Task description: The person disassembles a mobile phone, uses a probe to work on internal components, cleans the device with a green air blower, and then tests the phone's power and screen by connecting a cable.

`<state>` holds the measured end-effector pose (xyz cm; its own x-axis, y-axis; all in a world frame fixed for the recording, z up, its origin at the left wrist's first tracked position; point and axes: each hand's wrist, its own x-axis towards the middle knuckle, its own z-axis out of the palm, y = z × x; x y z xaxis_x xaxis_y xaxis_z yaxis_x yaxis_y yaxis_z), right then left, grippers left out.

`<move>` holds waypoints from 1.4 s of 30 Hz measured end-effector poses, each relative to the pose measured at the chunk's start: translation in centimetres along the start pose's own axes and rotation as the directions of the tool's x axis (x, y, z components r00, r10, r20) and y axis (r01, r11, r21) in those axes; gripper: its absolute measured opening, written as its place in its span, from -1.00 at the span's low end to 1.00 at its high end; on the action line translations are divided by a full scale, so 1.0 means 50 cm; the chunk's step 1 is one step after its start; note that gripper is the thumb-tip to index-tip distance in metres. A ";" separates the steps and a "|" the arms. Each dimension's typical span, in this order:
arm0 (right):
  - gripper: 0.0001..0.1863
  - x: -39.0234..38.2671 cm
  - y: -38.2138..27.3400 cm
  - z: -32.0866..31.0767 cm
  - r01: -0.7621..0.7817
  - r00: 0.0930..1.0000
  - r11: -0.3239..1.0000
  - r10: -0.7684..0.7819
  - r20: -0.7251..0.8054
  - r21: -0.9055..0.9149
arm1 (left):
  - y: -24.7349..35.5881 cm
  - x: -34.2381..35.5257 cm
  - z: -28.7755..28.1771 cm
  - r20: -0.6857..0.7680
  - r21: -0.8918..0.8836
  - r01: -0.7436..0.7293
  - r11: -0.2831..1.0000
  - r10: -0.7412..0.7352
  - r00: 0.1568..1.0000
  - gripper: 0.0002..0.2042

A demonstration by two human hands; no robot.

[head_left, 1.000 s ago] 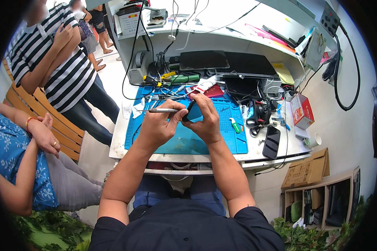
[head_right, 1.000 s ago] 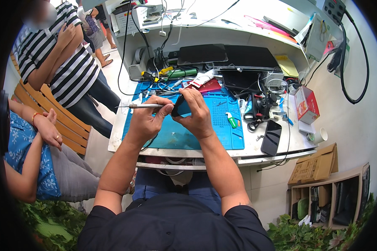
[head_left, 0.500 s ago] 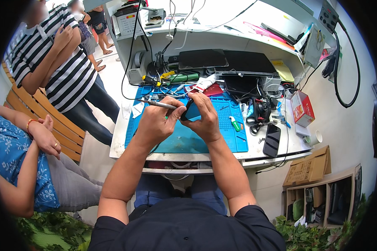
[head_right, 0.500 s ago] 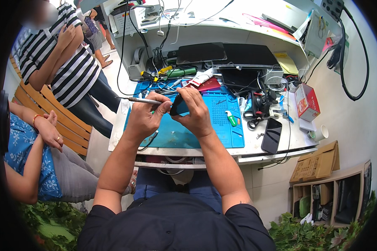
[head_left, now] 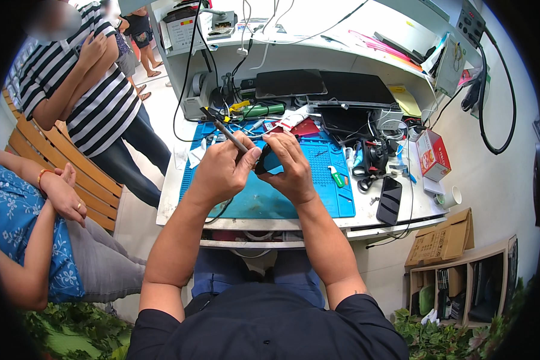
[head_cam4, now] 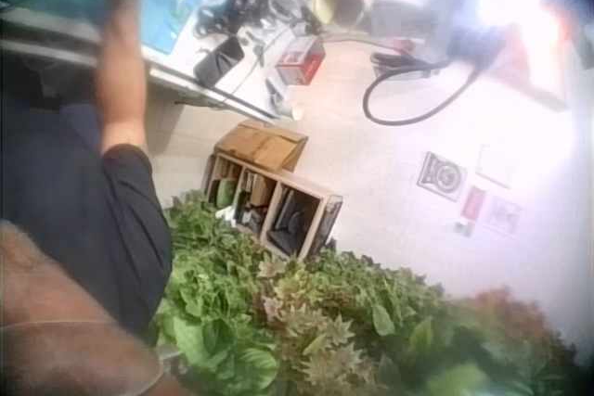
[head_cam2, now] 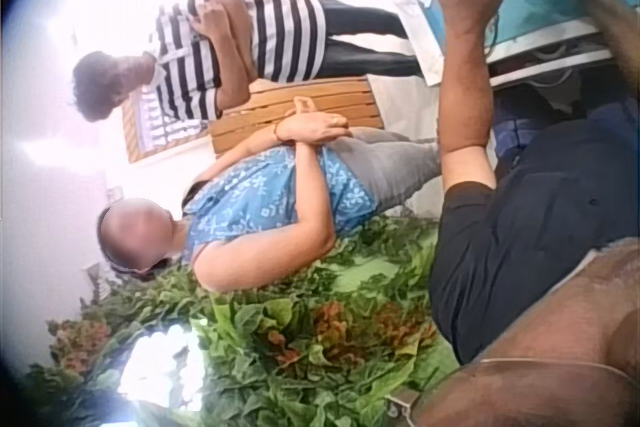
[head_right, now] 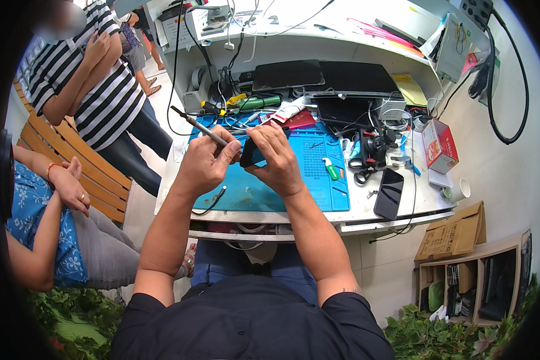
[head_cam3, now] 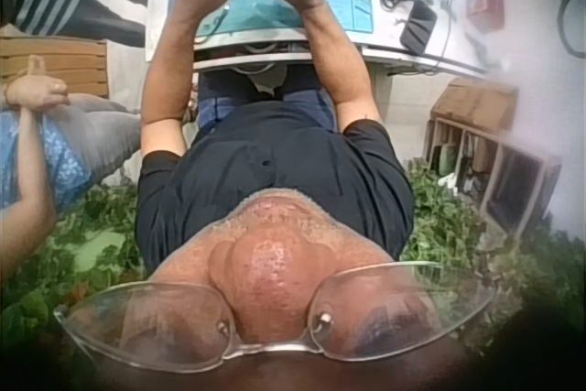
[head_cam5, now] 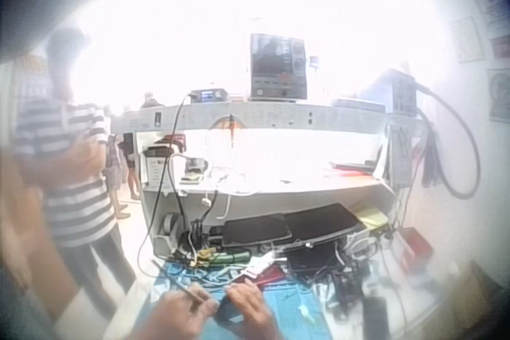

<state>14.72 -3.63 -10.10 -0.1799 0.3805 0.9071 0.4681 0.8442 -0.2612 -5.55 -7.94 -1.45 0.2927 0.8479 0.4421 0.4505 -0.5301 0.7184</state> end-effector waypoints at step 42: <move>-0.06 -0.007 -0.001 -0.001 -0.050 0.999 0.998 0.049 0.014 0.044 | -0.004 -0.018 0.005 -0.027 -0.088 0.032 0.996 -0.034 0.999 -0.78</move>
<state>14.79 -3.81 -10.38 -0.1688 0.4270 0.8883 0.4381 0.8398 -0.3205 -5.67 -8.61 -2.15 0.2544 0.8655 0.4315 0.3840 -0.4999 0.7763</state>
